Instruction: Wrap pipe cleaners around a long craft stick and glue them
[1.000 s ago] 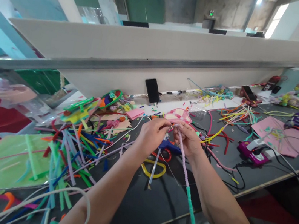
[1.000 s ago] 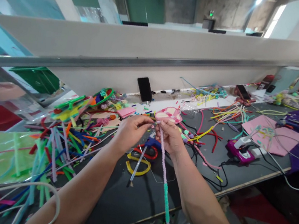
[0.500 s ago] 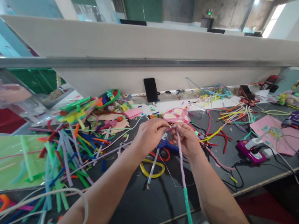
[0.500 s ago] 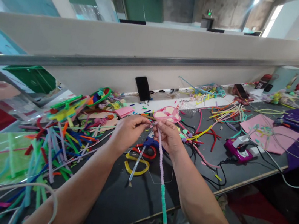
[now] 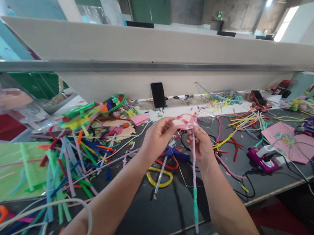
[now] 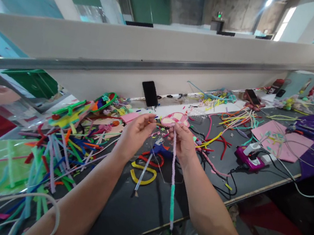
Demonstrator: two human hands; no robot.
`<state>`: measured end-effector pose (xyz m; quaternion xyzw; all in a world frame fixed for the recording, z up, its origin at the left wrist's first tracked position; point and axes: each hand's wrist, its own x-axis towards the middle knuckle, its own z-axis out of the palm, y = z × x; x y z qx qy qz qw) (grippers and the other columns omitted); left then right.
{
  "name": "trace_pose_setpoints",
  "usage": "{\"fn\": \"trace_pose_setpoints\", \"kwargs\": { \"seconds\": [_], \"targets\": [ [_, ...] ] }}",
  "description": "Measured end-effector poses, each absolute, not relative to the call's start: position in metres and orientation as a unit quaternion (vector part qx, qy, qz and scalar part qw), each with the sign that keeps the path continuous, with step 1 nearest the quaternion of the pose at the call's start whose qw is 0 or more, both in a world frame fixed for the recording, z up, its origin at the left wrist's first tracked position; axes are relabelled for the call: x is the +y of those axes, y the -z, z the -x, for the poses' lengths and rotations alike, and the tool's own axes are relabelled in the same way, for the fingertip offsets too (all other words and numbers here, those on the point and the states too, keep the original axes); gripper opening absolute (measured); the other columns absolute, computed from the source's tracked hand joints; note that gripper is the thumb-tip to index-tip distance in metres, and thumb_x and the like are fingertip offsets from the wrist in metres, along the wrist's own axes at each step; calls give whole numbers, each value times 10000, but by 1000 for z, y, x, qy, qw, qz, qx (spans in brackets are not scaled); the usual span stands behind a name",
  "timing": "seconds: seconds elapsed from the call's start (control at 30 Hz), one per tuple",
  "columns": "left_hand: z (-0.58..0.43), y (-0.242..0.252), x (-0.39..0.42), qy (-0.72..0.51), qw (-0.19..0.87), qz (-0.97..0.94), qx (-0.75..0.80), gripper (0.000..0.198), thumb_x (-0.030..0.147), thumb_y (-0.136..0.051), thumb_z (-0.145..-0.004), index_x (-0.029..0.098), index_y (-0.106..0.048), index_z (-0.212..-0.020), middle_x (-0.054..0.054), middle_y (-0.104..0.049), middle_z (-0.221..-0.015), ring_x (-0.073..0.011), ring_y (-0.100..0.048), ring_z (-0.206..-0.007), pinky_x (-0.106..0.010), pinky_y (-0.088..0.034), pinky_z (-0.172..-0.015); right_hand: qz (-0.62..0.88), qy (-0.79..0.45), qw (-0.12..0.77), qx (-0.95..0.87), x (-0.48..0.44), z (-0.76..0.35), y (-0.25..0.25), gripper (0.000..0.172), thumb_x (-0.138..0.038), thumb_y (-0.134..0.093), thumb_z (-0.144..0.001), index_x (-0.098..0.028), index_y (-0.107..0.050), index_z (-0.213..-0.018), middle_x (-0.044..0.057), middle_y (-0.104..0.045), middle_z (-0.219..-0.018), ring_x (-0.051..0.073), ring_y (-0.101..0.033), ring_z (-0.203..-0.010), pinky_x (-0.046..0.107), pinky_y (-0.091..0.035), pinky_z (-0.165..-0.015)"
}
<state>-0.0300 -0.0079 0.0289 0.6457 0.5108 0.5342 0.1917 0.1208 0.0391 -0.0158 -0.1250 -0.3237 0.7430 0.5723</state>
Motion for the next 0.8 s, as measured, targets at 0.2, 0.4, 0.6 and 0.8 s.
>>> {"fn": "trace_pose_setpoints", "kwargs": {
  "seconds": [0.2, 0.4, 0.6, 0.8],
  "targets": [
    [-1, -16, -14, -552, 523, -443, 475, 333, 413, -572, -828, 194, -490, -1064, -70, -601, -1031, -148, -612, -914, -310, -544, -744, 111, -714, 650, -235, 57, -139, 17, 179, -241, -726, -725, -163, -580, -793, -41, -621, -662, 38, -529, -509, 143, -527, -510],
    [-32, 0, -32, -456, 729, -309, 406, 276, 293, -705, -741, 164, -534, -914, -53, -626, -872, -165, -646, -763, -342, -543, -715, 61, -695, 679, -230, 57, -146, 15, 146, -243, -700, -750, -181, -596, -830, -46, -621, -679, 40, -525, -519, 156, -517, -532],
    [-52, 10, -55, -351, 792, -355, 351, 211, 306, -677, -773, 132, -591, -856, -62, -646, -783, -145, -649, -691, -279, -517, -690, 64, -669, 683, -286, 53, -150, 11, 83, -235, -665, -781, -184, -612, -818, -29, -630, -697, 59, -542, -567, 182, -507, -581],
    [-47, 4, -54, -383, 773, -383, 330, 190, 295, -641, -798, 121, -627, -872, -65, -647, -808, -181, -673, -744, -336, -518, -775, 33, -686, 662, -300, 45, -152, 3, 108, -224, -642, -785, -197, -621, -887, -19, -654, -747, 69, -555, -585, 206, -505, -599]
  ]
}}
